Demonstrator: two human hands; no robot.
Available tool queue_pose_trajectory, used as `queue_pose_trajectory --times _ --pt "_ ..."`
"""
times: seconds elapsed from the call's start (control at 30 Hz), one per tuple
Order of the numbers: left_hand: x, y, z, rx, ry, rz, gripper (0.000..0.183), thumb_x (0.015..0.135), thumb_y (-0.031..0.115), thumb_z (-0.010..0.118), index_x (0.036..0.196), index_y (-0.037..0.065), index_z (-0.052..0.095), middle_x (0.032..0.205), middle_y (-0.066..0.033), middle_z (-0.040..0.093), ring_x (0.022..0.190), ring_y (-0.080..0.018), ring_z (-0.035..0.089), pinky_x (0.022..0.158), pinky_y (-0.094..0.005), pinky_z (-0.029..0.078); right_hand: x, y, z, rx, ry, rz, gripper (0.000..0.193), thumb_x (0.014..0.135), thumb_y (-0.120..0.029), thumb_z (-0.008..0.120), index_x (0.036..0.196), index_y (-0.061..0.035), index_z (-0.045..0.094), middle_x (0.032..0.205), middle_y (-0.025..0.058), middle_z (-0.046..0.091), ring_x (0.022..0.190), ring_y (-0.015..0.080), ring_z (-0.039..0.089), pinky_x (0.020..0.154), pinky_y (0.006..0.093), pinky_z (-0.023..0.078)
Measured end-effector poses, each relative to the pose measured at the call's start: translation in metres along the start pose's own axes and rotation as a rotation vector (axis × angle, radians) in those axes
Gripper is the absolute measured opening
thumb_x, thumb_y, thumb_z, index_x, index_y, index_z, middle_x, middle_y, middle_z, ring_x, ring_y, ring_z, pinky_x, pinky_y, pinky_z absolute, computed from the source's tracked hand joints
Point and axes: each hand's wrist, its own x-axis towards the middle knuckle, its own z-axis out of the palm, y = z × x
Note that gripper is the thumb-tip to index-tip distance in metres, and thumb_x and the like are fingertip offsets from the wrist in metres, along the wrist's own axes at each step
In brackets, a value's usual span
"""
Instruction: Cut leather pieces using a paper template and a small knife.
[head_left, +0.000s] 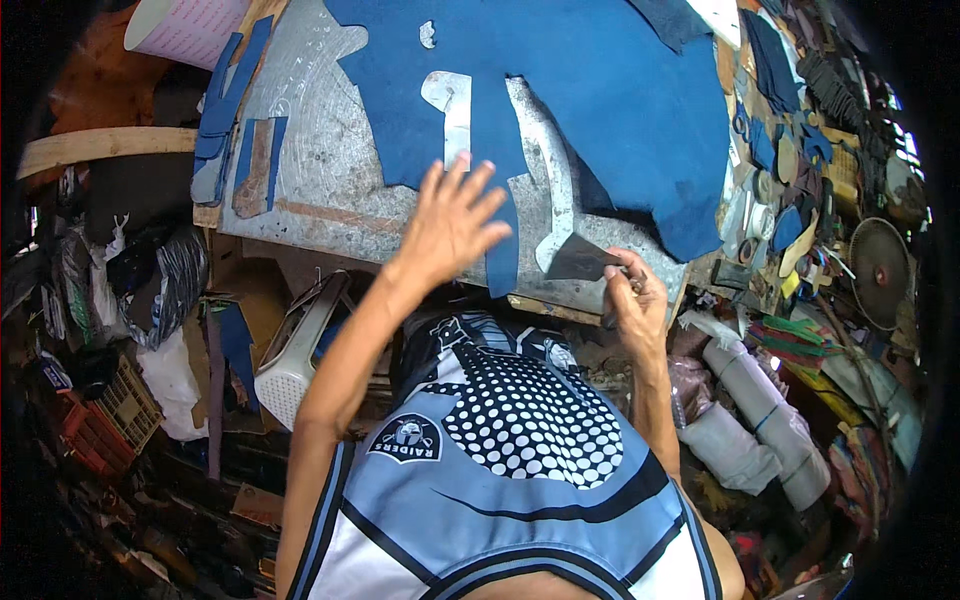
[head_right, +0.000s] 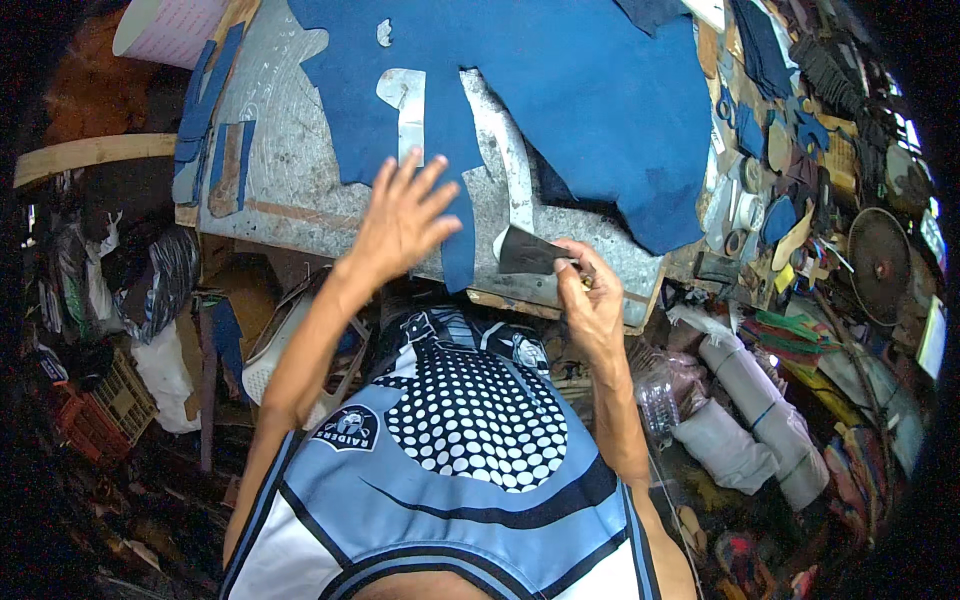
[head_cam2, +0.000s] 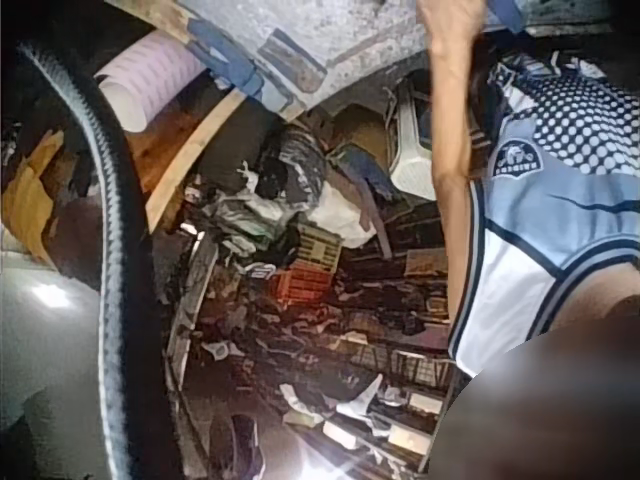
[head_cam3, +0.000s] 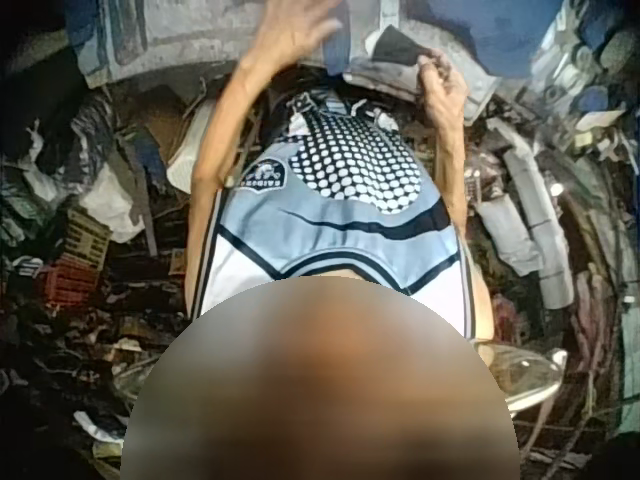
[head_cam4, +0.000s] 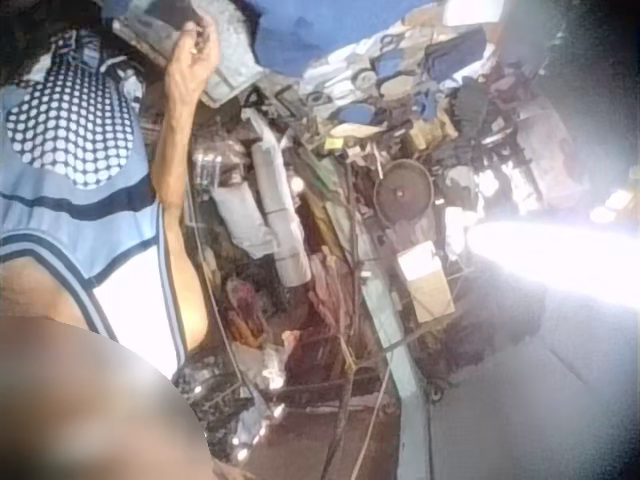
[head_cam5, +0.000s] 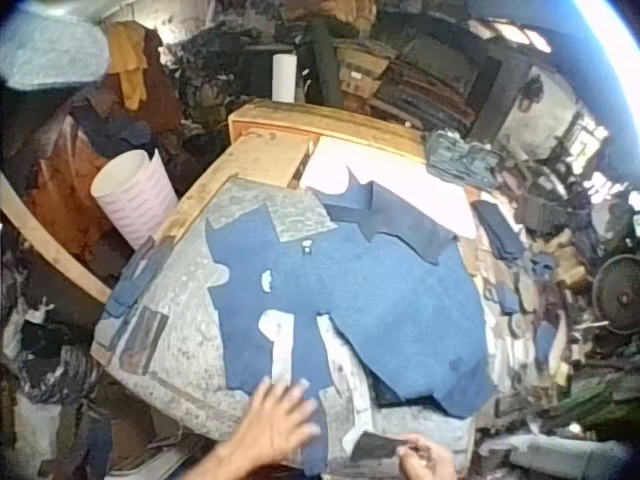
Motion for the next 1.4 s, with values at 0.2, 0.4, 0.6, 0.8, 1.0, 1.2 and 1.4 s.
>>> queue_pose_trajectory --times 0.2,0.4,0.6,0.8,1.0,1.2,1.4 --pt "0.032 -0.086 -0.008 0.184 0.100 0.027 0.039 0.099 0.039 0.053 0.137 0.029 0.058 0.157 -0.0046 0.038 0.149 -0.0337 0.023 0.123 -0.0547 0.014 0.008 -0.027 -0.009 -0.648 -0.027 -0.544 0.031 0.088 0.006 0.057 0.118 -0.0002 0.062 0.090 0.0135 0.064 0.078 0.0224 0.063 0.071 0.0316 0.050" --pt "0.050 -0.128 -0.032 0.330 0.327 -0.122 0.035 0.096 0.018 0.060 0.130 0.022 0.064 0.149 -0.0123 0.047 0.141 -0.0402 0.038 0.115 -0.0573 0.028 0.027 -0.051 0.012 -0.764 -0.067 -0.731 0.027 0.079 0.007 0.060 0.105 -0.0015 0.062 0.091 0.0134 0.065 0.080 0.0297 0.065 0.071 0.0378 0.053" --pt "0.030 -0.105 -0.034 0.157 0.407 -0.064 0.036 0.093 0.008 0.060 0.128 0.014 0.063 0.144 -0.0130 0.051 0.139 -0.0375 0.041 0.114 -0.0531 0.031 0.075 -0.085 0.080 -1.152 -0.479 -1.033 0.024 0.071 -0.008 0.066 0.095 -0.0059 0.065 0.083 0.0109 0.057 0.078 0.0292 0.062 0.068 0.0418 0.053" --pt "0.004 -0.084 -0.037 -0.061 0.271 0.013 0.036 0.094 0.014 0.059 0.130 0.007 0.061 0.143 -0.0128 0.054 0.140 -0.0345 0.041 0.117 -0.0513 0.027 0.090 -0.061 0.108 -1.028 -0.520 -1.236 0.027 0.075 -0.007 0.065 0.102 -0.0058 0.066 0.091 0.0116 0.058 0.085 0.0309 0.065 0.070 0.0428 0.054" --pt "-0.006 -0.060 -0.019 -0.094 0.176 0.089 0.055 0.085 0.036 0.073 0.131 0.007 0.061 0.147 -0.0106 0.051 0.144 -0.0318 0.036 0.118 -0.0526 0.026 0.061 0.008 0.082 -0.893 -0.102 -0.503 0.035 0.088 -0.014 0.064 0.123 -0.0121 0.062 0.096 0.0159 0.061 0.076 0.0406 0.066 0.065 0.0499 0.054" --pt "-0.013 -0.047 -0.012 -0.127 0.202 0.023 0.052 0.081 0.030 0.079 0.125 0.008 0.065 0.143 -0.0085 0.055 0.141 -0.0317 0.040 0.117 -0.0538 0.026 0.060 0.027 0.084 -0.910 -0.078 -0.487 0.039 0.090 -0.023 0.067 0.128 -0.0175 0.063 0.090 0.0152 0.061 0.074 0.0386 0.067 0.064 0.0489 0.054" --pt "-0.021 -0.042 -0.004 -0.142 0.213 -0.001 0.051 0.080 0.030 0.079 0.124 0.007 0.065 0.142 -0.0087 0.056 0.142 -0.0320 0.039 0.117 -0.0549 0.025 0.055 0.035 0.083 -0.890 -0.045 -0.436 0.035 0.091 -0.022 0.066 0.125 -0.0215 0.065 0.085 0.0144 0.060 0.072 0.0378 0.066 0.063 0.0486 0.054"
